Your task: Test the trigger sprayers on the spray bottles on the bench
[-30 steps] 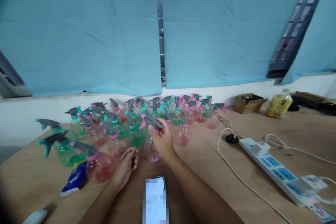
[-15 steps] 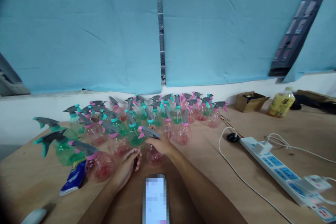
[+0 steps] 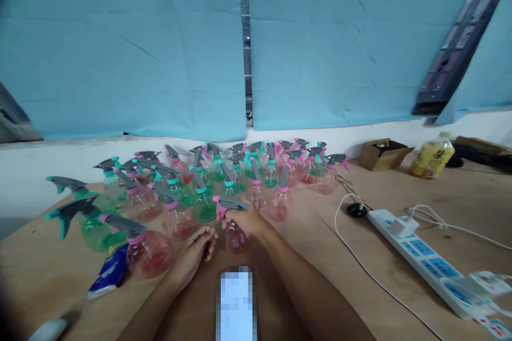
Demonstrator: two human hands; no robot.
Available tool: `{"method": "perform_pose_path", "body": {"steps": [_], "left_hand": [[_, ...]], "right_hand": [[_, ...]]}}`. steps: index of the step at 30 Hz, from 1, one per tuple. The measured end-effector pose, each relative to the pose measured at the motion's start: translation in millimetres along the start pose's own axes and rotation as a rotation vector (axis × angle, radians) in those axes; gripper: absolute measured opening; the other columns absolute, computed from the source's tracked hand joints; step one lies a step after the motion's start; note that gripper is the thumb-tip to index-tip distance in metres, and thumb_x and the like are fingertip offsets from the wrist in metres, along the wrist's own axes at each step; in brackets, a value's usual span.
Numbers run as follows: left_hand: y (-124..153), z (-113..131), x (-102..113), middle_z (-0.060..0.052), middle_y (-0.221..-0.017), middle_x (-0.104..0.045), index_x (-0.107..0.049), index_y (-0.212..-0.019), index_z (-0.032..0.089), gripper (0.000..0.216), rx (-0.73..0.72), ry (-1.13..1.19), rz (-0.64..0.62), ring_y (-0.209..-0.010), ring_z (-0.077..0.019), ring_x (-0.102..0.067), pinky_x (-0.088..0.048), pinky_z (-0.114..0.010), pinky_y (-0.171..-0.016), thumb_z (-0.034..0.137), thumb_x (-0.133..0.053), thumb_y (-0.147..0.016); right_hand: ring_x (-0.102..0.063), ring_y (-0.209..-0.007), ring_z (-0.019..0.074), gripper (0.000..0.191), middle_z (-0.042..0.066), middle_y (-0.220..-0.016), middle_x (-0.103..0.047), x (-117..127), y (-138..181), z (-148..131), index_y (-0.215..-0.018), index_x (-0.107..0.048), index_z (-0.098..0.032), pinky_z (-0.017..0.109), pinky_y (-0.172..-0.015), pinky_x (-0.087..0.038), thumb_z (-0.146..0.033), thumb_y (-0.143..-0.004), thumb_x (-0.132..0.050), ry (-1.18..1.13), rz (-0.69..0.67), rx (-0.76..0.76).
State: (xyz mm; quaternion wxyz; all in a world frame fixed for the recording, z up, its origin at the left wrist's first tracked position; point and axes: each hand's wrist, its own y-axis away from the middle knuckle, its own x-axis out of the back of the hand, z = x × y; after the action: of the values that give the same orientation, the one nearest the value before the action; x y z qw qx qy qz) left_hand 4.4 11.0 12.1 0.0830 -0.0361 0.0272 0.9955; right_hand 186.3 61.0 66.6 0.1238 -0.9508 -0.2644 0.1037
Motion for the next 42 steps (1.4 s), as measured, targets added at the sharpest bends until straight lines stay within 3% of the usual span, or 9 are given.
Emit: {"method": "perform_pose_path", "body": {"steps": [15, 23, 29, 36, 42], "left_hand": [[4.6, 4.1, -5.3, 0.005, -0.055, -0.051, -0.059, -0.076, 0.018, 0.033, 0.018, -0.033, 0.044, -0.046, -0.0085, -0.044, -0.033, -0.019, -0.045, 0.050, -0.063, -0.079], [6.0, 5.9, -5.7, 0.005, -0.055, -0.051, -0.059, -0.077, 0.018, 0.031, 0.002, -0.057, 0.033, -0.047, -0.0085, -0.045, -0.033, -0.019, -0.046, 0.048, -0.060, -0.082], [4.8, 3.6, -3.9, 0.005, -0.055, -0.051, -0.060, -0.080, 0.018, 0.022, -0.002, -0.021, 0.023, -0.046, -0.0087, -0.045, -0.033, -0.019, -0.046, 0.040, -0.057, -0.082], [5.0, 2.2, -3.3, 0.004, -0.055, -0.052, -0.059, -0.080, 0.018, 0.019, 0.000, -0.030, -0.002, -0.047, -0.0085, -0.045, -0.033, -0.019, -0.047, 0.036, -0.055, -0.082], [5.1, 1.2, -3.2, 0.005, -0.055, -0.051, -0.059, -0.081, 0.017, 0.018, -0.023, -0.075, -0.011, -0.046, -0.0080, -0.045, -0.033, -0.018, -0.046, 0.034, -0.053, -0.083]], "right_hand": [[-0.057, -0.054, 0.0132, 0.025, -0.002, -0.057, -0.063, -0.9, 0.2, 1.5, -0.075, -0.070, -0.018, 0.024, -0.055, -0.043, -0.016, -0.061, -0.050, -0.015, 0.021, 0.033], [-0.058, -0.055, 0.0134, 0.031, -0.002, -0.060, -0.065, 1.1, 0.6, 0.2, -0.086, -0.072, -0.018, 0.025, -0.058, -0.044, -0.017, -0.063, -0.051, 0.011, -0.005, 0.035], [-0.057, -0.054, 0.0134, 0.025, -0.002, -0.057, -0.063, -1.6, -0.2, 1.6, -0.075, -0.070, -0.018, 0.025, -0.056, -0.043, -0.017, -0.061, -0.050, -0.021, 0.031, 0.040], [-0.058, -0.058, 0.0134, 0.026, -0.002, -0.062, -0.064, 3.2, -0.5, 2.5, -0.082, -0.071, -0.018, 0.025, -0.060, -0.045, -0.018, -0.064, -0.052, 0.009, 0.002, 0.012], [-0.056, -0.054, 0.0129, 0.022, -0.001, -0.058, -0.062, -1.0, 0.2, 1.4, -0.074, -0.069, -0.017, 0.024, -0.056, -0.041, -0.018, -0.061, -0.051, 0.007, 0.048, 0.005]]}}
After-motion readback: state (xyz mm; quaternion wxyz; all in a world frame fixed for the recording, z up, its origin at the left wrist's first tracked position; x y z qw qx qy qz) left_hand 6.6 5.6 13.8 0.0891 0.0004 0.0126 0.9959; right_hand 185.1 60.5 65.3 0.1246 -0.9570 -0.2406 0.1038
